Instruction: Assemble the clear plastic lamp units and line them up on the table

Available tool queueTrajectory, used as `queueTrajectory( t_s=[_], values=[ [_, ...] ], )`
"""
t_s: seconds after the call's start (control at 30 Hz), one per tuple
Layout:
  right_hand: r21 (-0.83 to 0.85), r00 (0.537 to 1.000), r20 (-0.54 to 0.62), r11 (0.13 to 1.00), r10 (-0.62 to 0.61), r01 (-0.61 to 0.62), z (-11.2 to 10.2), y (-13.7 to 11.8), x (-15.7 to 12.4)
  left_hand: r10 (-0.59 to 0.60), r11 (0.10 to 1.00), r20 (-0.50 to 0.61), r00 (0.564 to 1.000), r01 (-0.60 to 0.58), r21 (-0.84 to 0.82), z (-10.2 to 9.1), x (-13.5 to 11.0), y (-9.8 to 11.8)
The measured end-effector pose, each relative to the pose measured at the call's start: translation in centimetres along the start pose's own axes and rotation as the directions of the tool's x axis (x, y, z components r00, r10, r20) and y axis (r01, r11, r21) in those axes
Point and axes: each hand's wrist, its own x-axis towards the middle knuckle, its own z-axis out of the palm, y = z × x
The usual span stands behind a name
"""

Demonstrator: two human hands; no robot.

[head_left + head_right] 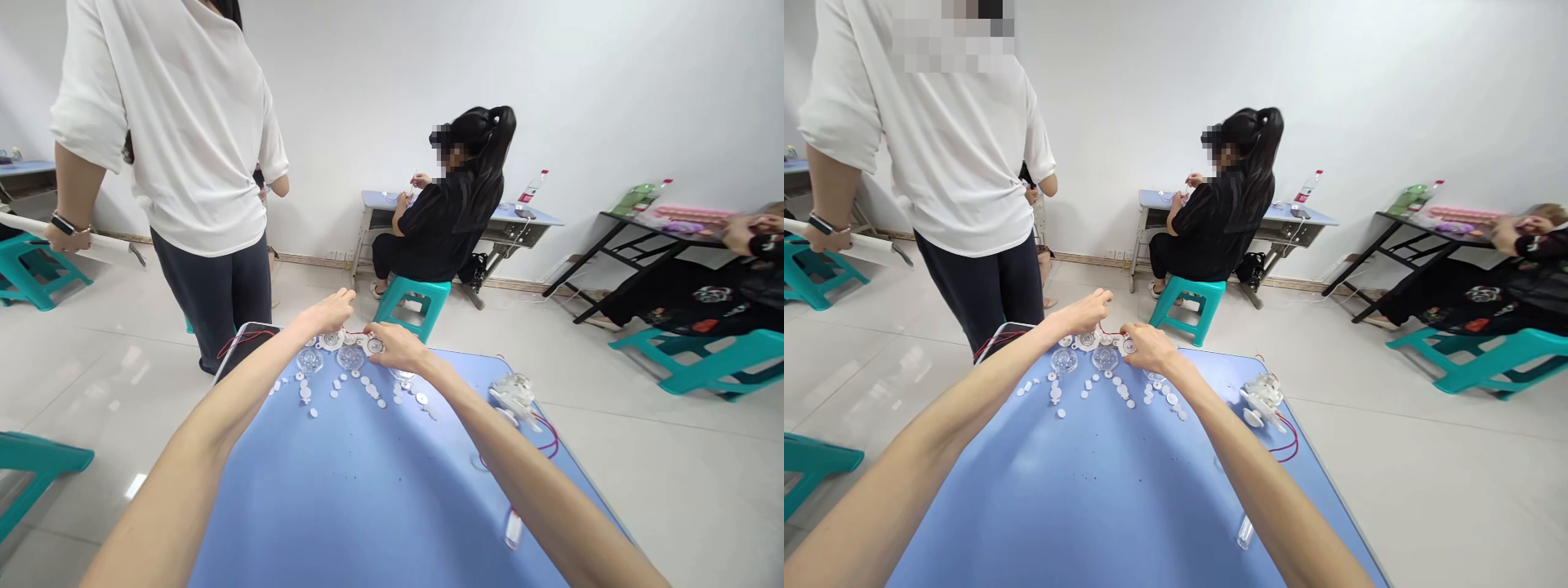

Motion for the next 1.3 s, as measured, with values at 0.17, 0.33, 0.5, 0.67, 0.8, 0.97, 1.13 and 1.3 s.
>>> queueTrajectory(
  t_s=[0.17, 0.33, 0.5, 0.67, 0.8, 0.97, 1.13, 1.3],
  values=[
    [-0.013, 1.0, 0.007, 1.0, 0.0, 0.0, -0.2, -0.2, -0.2, 0.005, 1.0, 0.008, 1.0, -0.005, -0.011, 0.0, -0.1, 0.0],
    [-0.027, 1.0, 0.008, 1.0, 0.006, -0.005, -0.1, -0.2, -0.2, -0.002, 1.0, 0.016, 1.0, 0.003, -0.014, 0.0, -0.4, 0.1],
    [-0.041, 1.0, 0.016, 0.999, 0.005, -0.004, -0.1, -0.2, -0.2, -0.029, 1.0, 0.022, 0.999, 0.03, -0.011, 0.0, -0.7, 0.2],
    [-0.062, 1.0, 0.02, 0.998, 0.004, -0.003, -0.3, -0.2, -0.3, -0.07, 0.998, 0.005, 0.998, 0.07, 0.002, 0.0, -1.0, 0.2],
    [-0.075, 1.0, 0.027, 0.997, 0.005, -0.003, -0.3, -0.2, -0.4, -0.087, 0.996, -0.038, 0.995, 0.088, 0.011, -0.1, -1.2, 0.2],
    [-0.091, 1.0, 0.018, 0.996, 0.015, -0.014, -0.5, -0.3, -0.5, -0.092, 0.995, -0.1, 0.991, 0.094, 0.016, -0.7, -1.4, 0.6],
    [-0.098, 1.0, -0.019, 0.995, 0.021, -0.023, -1.2, -0.8, -1.0, -0.092, 0.994, -0.256, 0.962, 0.105, 0.038, -1.9, -1.7, 1.8],
    [-0.093, 0.996, -0.09, 0.995, 0.024, -0.032, -2.8, -0.8, -3.0, -0.219, 0.972, -0.431, 0.875, 0.159, -0.17, -3.8, -2.2, 4.9]
  ],
)
